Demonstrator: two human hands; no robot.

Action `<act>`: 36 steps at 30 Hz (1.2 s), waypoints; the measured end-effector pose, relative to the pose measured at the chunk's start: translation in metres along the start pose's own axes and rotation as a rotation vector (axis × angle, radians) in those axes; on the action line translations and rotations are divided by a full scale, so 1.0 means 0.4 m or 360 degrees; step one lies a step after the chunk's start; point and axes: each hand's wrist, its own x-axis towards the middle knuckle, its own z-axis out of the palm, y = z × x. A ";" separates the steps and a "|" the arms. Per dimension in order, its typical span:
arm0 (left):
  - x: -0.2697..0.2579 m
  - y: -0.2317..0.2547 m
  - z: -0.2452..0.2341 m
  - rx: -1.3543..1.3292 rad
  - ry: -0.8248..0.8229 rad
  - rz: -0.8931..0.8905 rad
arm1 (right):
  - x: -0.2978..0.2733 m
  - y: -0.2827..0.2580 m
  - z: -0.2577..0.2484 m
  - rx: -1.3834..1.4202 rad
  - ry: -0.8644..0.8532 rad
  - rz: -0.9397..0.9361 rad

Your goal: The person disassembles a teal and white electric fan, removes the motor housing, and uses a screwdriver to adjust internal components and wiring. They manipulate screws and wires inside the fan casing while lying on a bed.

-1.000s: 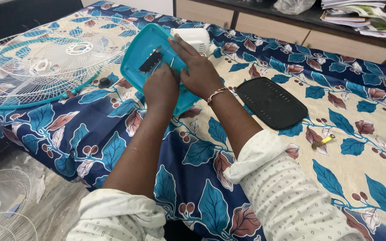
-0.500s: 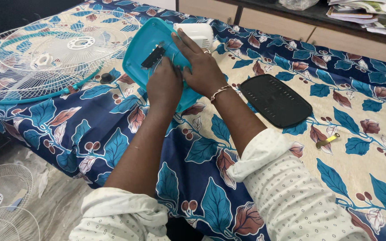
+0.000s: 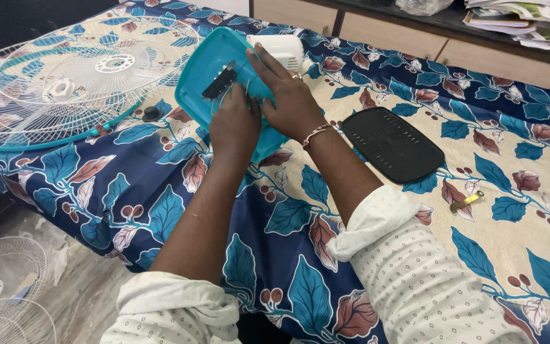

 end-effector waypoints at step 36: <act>-0.021 -0.050 0.023 -0.1486 -0.0803 -0.1184 | -0.028 0.017 -0.018 -0.0002 0.0020 -0.0054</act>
